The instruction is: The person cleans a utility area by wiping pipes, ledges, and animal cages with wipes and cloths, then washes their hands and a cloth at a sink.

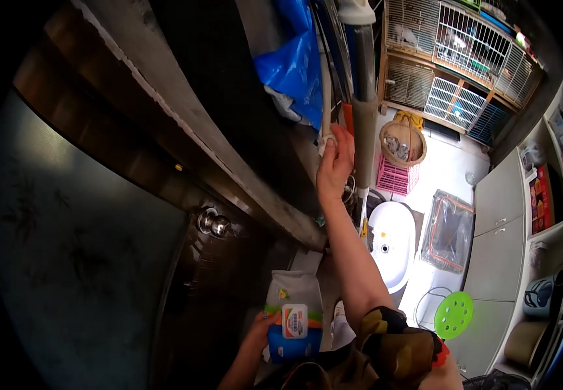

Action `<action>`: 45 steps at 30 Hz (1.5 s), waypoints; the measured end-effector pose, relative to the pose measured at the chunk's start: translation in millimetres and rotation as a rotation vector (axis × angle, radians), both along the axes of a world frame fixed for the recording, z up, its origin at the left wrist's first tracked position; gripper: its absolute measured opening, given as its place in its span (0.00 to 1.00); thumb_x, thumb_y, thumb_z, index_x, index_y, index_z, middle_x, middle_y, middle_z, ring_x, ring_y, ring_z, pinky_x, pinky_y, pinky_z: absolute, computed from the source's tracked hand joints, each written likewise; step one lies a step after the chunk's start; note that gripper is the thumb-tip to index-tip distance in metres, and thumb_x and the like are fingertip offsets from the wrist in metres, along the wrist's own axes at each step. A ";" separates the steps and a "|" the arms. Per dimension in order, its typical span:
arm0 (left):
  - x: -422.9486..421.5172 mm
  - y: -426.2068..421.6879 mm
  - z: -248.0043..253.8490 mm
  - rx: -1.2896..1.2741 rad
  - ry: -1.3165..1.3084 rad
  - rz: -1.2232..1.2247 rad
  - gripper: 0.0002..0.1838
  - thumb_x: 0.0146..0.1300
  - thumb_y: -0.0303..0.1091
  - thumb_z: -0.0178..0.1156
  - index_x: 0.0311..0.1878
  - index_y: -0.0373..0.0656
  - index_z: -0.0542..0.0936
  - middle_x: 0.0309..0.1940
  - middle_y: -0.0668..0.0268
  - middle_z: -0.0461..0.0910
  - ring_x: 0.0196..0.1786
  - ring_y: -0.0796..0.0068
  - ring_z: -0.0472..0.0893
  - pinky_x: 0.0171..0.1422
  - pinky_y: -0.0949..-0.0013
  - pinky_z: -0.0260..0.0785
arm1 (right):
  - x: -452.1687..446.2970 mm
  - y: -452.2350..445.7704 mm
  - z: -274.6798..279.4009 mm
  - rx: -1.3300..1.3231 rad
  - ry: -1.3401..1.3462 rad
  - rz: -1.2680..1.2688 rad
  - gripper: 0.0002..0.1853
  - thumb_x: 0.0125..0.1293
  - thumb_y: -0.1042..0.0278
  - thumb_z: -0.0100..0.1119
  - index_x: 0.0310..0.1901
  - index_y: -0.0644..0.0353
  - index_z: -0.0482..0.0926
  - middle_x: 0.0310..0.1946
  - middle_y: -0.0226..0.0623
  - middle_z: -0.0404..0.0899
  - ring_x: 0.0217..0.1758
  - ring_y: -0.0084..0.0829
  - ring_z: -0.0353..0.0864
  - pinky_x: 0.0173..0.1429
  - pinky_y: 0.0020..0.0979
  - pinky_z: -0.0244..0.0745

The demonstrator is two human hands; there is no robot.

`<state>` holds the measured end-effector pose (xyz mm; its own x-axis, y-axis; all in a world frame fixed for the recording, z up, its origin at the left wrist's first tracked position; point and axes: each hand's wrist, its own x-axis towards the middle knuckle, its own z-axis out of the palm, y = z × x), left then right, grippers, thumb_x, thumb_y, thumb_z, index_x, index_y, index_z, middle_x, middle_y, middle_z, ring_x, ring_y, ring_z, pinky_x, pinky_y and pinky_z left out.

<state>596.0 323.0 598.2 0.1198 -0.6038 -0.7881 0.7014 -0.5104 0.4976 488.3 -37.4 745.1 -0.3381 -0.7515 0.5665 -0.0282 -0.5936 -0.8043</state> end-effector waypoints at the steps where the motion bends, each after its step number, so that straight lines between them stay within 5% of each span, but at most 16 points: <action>1: -5.1 -5.2 16.1 0.035 -0.031 -0.007 0.24 0.58 0.28 0.62 0.57 0.34 0.68 0.49 0.53 0.76 0.49 0.59 0.79 0.54 0.55 0.74 | -0.8 -0.5 2.6 0.003 -0.014 -0.006 0.16 0.67 0.72 0.45 0.54 0.67 0.72 0.54 0.43 0.72 0.58 0.38 0.70 0.62 0.32 0.62; 5: -3.7 -21.0 46.7 0.160 -0.053 -0.010 0.24 0.58 0.28 0.62 0.57 0.34 0.68 0.49 0.53 0.76 0.49 0.60 0.79 0.54 0.57 0.74 | 1.5 -0.1 19.6 0.073 -0.156 0.072 0.17 0.67 0.72 0.45 0.55 0.67 0.71 0.56 0.43 0.71 0.59 0.35 0.69 0.63 0.30 0.61; 13: 8.7 -26.5 49.8 -0.003 -0.038 -0.069 0.24 0.59 0.29 0.62 0.57 0.34 0.68 0.50 0.54 0.76 0.50 0.62 0.78 0.54 0.58 0.74 | 9.7 -28.8 38.2 0.043 -0.581 0.375 0.20 0.70 0.65 0.46 0.59 0.68 0.67 0.61 0.42 0.66 0.62 0.32 0.66 0.66 0.29 0.56; 16: 9.5 -30.9 50.3 -0.006 -0.029 -0.069 0.24 0.59 0.30 0.62 0.57 0.34 0.68 0.49 0.54 0.76 0.50 0.62 0.79 0.53 0.58 0.74 | 6.7 -27.6 42.1 0.100 -0.379 0.208 0.20 0.68 0.63 0.49 0.58 0.65 0.68 0.58 0.46 0.68 0.59 0.39 0.69 0.63 0.33 0.59; 20: 9.6 -33.7 43.2 -0.029 -0.020 -0.087 0.24 0.59 0.30 0.62 0.58 0.34 0.67 0.49 0.54 0.77 0.49 0.63 0.79 0.53 0.59 0.75 | 9.6 -32.4 20.6 0.182 -0.012 0.139 0.23 0.73 0.60 0.41 0.61 0.70 0.64 0.61 0.50 0.66 0.66 0.43 0.63 0.68 0.34 0.53; 21: 8.7 -36.0 42.5 -0.035 -0.033 -0.088 0.24 0.59 0.30 0.62 0.58 0.35 0.67 0.48 0.54 0.77 0.49 0.63 0.79 0.53 0.59 0.74 | 11.4 -31.8 22.1 0.139 0.099 0.079 0.22 0.71 0.63 0.42 0.61 0.70 0.63 0.58 0.56 0.67 0.64 0.50 0.63 0.67 0.38 0.55; 28: 3.1 -39.4 46.7 -0.026 -0.047 -0.073 0.22 0.59 0.29 0.62 0.56 0.35 0.69 0.47 0.55 0.78 0.48 0.63 0.80 0.53 0.61 0.75 | 5.5 -44.6 -23.3 -0.041 0.446 -0.205 0.15 0.68 0.70 0.43 0.54 0.65 0.67 0.42 0.55 0.74 0.49 0.53 0.73 0.52 0.44 0.65; 30: 10.1 -37.1 26.4 -0.084 -0.021 -0.075 0.22 0.59 0.29 0.62 0.55 0.34 0.69 0.46 0.53 0.78 0.47 0.62 0.80 0.50 0.60 0.77 | 5.4 -38.1 -57.6 0.288 0.435 -0.075 0.13 0.68 0.70 0.44 0.51 0.63 0.67 0.35 0.52 0.76 0.41 0.50 0.77 0.45 0.43 0.69; 35: 7.8 -33.3 34.2 0.013 -0.066 -0.018 0.26 0.58 0.29 0.63 0.57 0.35 0.66 0.48 0.52 0.76 0.48 0.61 0.79 0.51 0.60 0.76 | -15.0 -34.1 -143.6 0.217 0.389 0.175 0.12 0.69 0.66 0.44 0.50 0.62 0.66 0.26 0.46 0.74 0.28 0.38 0.76 0.34 0.38 0.68; 37: 10.4 -35.0 30.8 -0.010 -0.047 -0.032 0.26 0.58 0.29 0.63 0.58 0.35 0.66 0.48 0.52 0.76 0.49 0.60 0.79 0.52 0.60 0.76 | -25.4 -21.5 -149.8 0.410 0.276 0.400 0.17 0.67 0.65 0.46 0.54 0.65 0.65 0.44 0.56 0.70 0.53 0.53 0.70 0.56 0.39 0.64; 40: 11.7 -29.7 28.9 -0.017 -0.030 -0.028 0.26 0.58 0.29 0.62 0.58 0.35 0.66 0.48 0.51 0.76 0.49 0.60 0.79 0.52 0.59 0.76 | -32.7 -23.1 -146.8 0.423 0.342 0.439 0.20 0.69 0.62 0.45 0.57 0.65 0.64 0.47 0.55 0.71 0.54 0.50 0.71 0.59 0.38 0.62; 42: 12.8 -29.7 31.5 0.023 -0.040 -0.024 0.26 0.58 0.29 0.62 0.58 0.35 0.66 0.48 0.51 0.76 0.49 0.60 0.79 0.52 0.58 0.76 | -30.0 -28.5 -135.4 0.319 0.296 0.367 0.17 0.69 0.60 0.43 0.51 0.65 0.67 0.40 0.45 0.73 0.45 0.40 0.72 0.50 0.36 0.65; 45: 10.6 -29.2 42.1 0.168 -0.100 -0.002 0.22 0.60 0.31 0.61 0.56 0.33 0.68 0.46 0.55 0.78 0.48 0.64 0.79 0.53 0.62 0.75 | -16.7 -43.0 -76.7 0.128 0.228 0.122 0.17 0.70 0.59 0.41 0.47 0.65 0.70 0.38 0.43 0.74 0.44 0.37 0.73 0.49 0.34 0.65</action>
